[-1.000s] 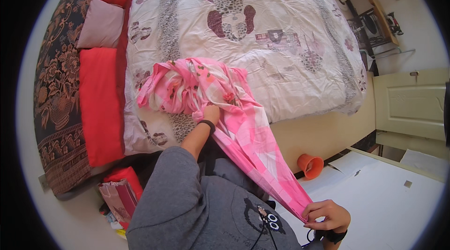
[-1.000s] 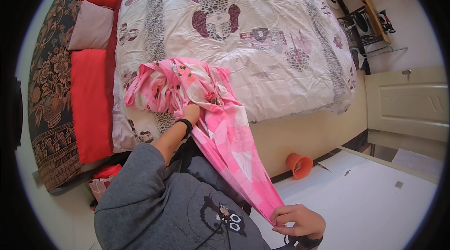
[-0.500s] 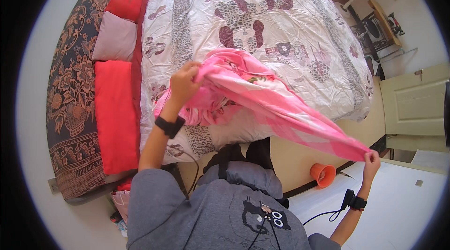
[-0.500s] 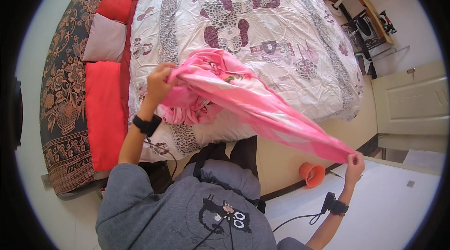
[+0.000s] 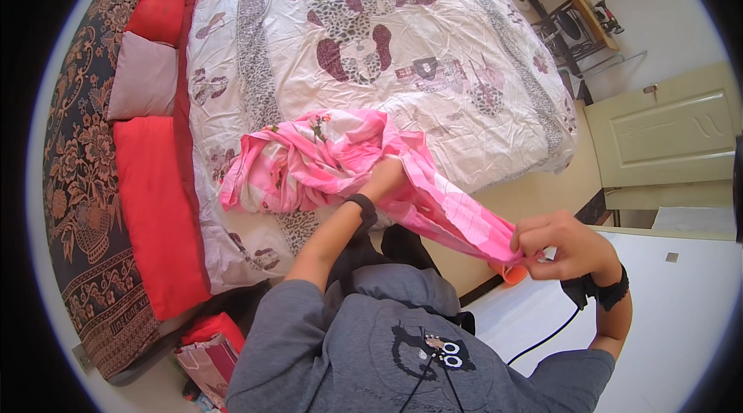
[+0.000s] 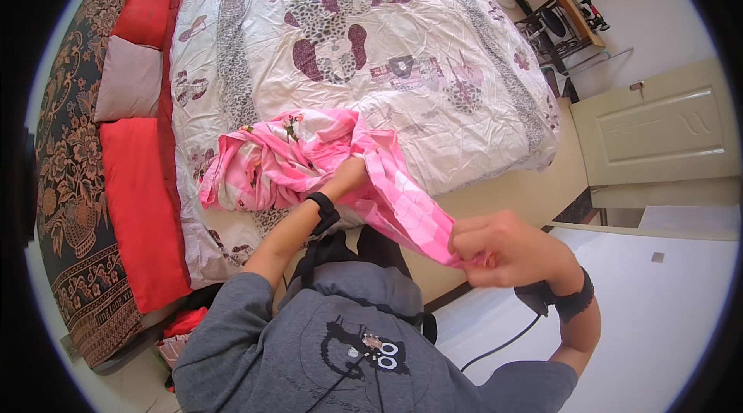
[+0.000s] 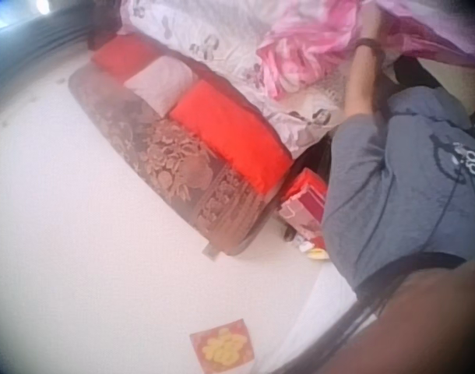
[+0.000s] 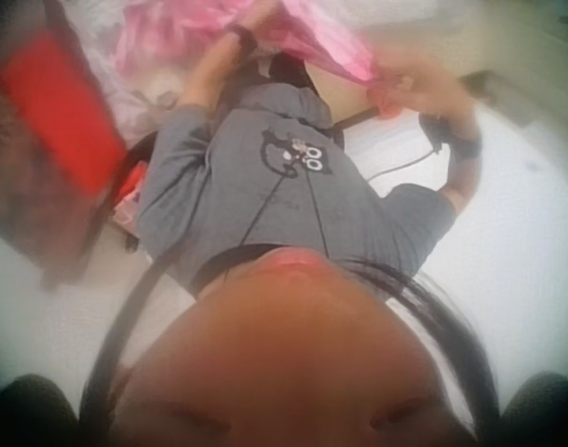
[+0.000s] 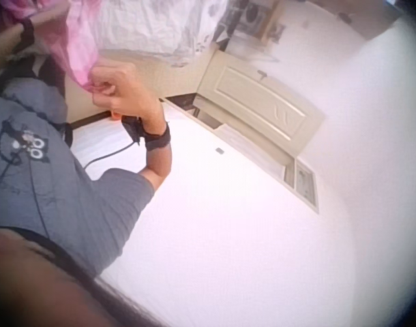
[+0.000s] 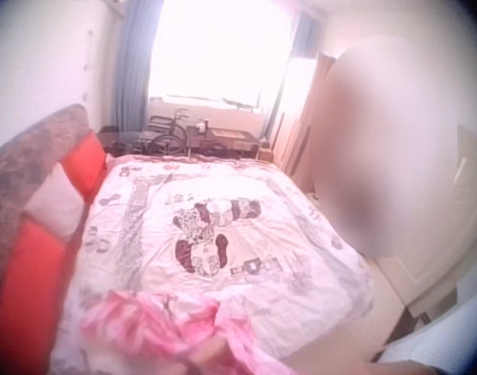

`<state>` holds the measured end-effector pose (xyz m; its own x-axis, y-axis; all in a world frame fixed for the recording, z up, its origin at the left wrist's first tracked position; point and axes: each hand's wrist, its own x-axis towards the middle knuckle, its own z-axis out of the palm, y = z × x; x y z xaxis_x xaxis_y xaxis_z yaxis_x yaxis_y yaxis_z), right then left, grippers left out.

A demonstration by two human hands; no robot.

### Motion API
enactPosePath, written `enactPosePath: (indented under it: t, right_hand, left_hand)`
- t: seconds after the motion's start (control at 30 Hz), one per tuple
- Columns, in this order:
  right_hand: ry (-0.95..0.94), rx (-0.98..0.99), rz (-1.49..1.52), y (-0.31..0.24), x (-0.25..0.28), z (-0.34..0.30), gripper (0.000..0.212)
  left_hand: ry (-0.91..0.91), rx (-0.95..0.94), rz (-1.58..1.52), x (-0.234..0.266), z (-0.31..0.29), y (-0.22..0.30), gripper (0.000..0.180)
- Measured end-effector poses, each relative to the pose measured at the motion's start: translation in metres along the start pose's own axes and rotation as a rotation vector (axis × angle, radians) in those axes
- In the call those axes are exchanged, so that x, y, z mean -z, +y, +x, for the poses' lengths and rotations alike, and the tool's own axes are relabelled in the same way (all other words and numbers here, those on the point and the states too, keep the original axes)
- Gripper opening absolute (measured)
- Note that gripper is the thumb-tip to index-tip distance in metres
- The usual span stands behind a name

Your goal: The person folds a pink floral garment on a bed by laying it flat, folding the sides and bottom inward, and smoothing it by hand before placing the finished rectangle on a nightstand.

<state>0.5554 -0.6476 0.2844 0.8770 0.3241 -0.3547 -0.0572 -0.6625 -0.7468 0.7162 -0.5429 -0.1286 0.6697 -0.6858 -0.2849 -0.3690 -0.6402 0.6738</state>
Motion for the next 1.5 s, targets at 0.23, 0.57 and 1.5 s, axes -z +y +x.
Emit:
enactPosePath:
  t: [0.23,0.57,1.5]
  right_hand:
    - [-0.304,0.109,0.09,-0.024,-0.017,-0.013,0.012]
    - [-0.419,0.361,0.139,-0.058,-0.022,-0.041,0.01]
    - [1.617,-0.453,-0.436,0.212,0.057,-0.223,0.012]
  left_hand:
    - [0.367,0.223,-0.016,0.06,0.005,-0.019,0.028]
    - [0.52,0.091,0.078,0.019,0.021,-0.03,0.012]
    - [0.558,-0.008,0.319,0.414,-0.092,-0.028,0.014]
